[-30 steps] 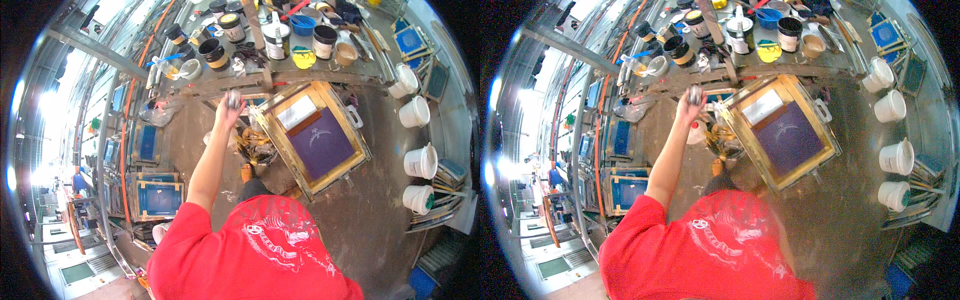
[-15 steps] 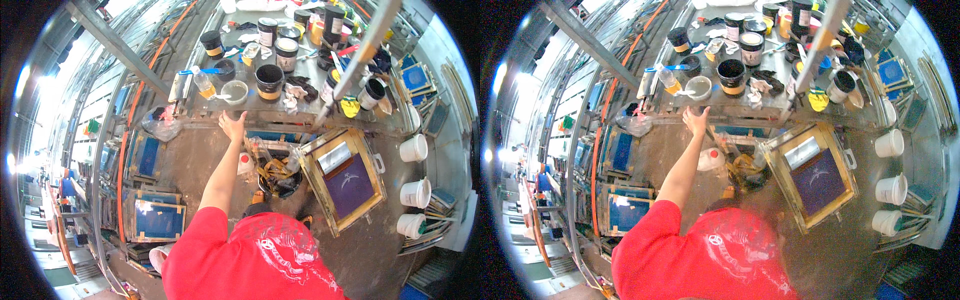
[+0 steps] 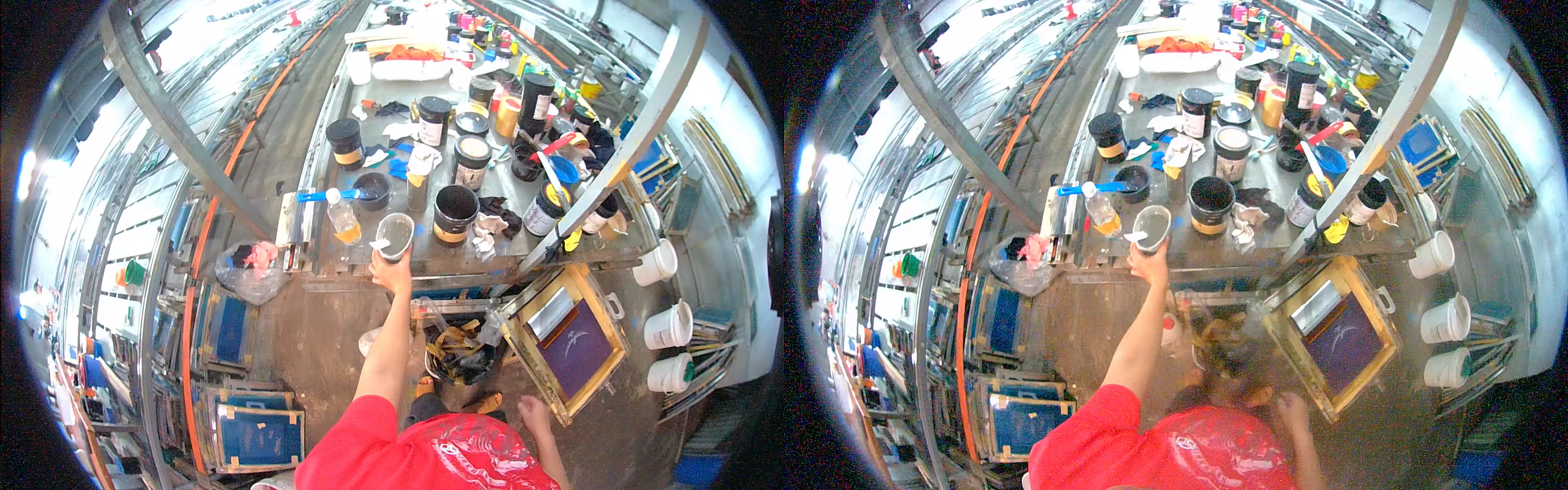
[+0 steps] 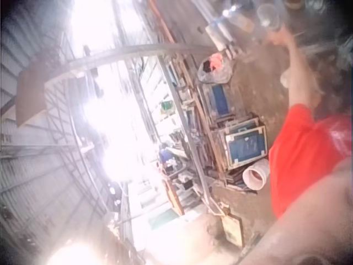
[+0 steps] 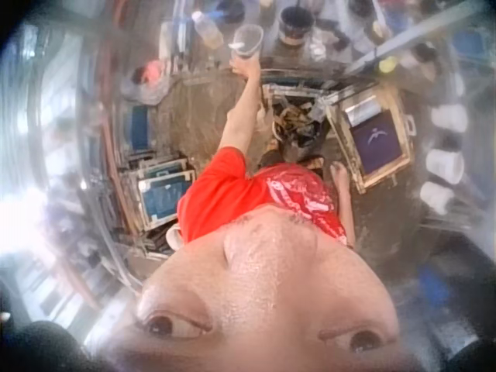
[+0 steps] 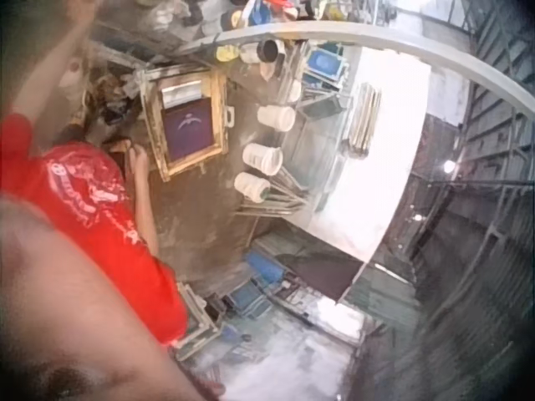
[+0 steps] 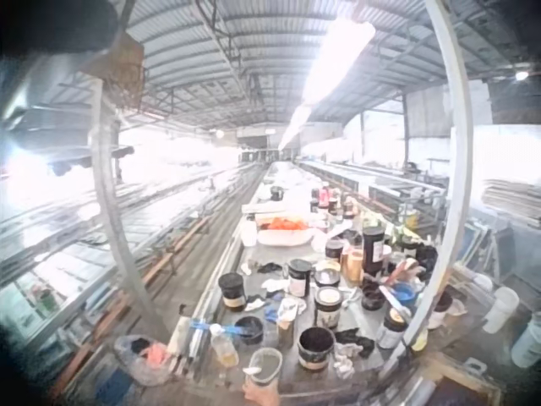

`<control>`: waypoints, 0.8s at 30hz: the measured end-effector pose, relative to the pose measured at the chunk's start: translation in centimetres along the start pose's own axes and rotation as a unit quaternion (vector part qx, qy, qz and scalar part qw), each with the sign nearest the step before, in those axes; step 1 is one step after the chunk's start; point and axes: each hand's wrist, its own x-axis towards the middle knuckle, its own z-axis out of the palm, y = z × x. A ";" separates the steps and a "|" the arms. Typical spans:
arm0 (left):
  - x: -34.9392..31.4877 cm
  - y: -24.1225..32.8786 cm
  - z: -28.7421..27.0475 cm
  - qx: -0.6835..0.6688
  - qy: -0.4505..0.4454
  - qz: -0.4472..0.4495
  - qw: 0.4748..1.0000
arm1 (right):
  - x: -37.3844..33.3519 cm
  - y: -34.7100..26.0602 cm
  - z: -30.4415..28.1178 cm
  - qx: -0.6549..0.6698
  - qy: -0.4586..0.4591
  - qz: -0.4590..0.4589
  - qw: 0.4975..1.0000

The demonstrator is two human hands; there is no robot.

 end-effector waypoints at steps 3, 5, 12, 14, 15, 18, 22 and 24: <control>2.0 -3.5 -2.5 -0.319 -0.082 0.045 0.943 | 4.1 -11.9 -1.9 0.004 0.023 -0.180 0.983; -1.3 -0.7 -5.1 -0.382 -0.171 0.051 0.907 | 5.1 -19.4 -4.4 0.021 0.056 -0.273 0.960; -9.3 -0.8 -18.0 -0.413 -0.446 -0.036 0.793 | 5.2 -37.7 -7.1 -0.080 0.041 -0.530 0.843; -11.5 0.2 -20.9 -0.370 -0.472 -0.009 0.800 | 5.6 -37.5 -6.4 -0.128 -0.047 -0.555 0.821; -12.4 1.3 -22.3 -0.343 -0.480 0.026 0.807 | 5.8 -37.1 -6.1 -0.139 -0.089 -0.577 0.800; -13.7 1.4 -23.9 -0.276 -0.523 0.113 0.798 | 5.7 -36.8 -6.3 -0.131 -0.187 -0.614 0.755; -14.4 2.0 -24.2 -0.385 -0.547 -0.024 0.743 | 4.4 -37.8 -8.8 -0.138 -0.069 -0.644 0.749; -13.1 2.4 -24.1 -0.335 -0.550 0.050 0.764 | 4.2 -37.6 -12.0 -0.109 -0.055 -0.589 0.799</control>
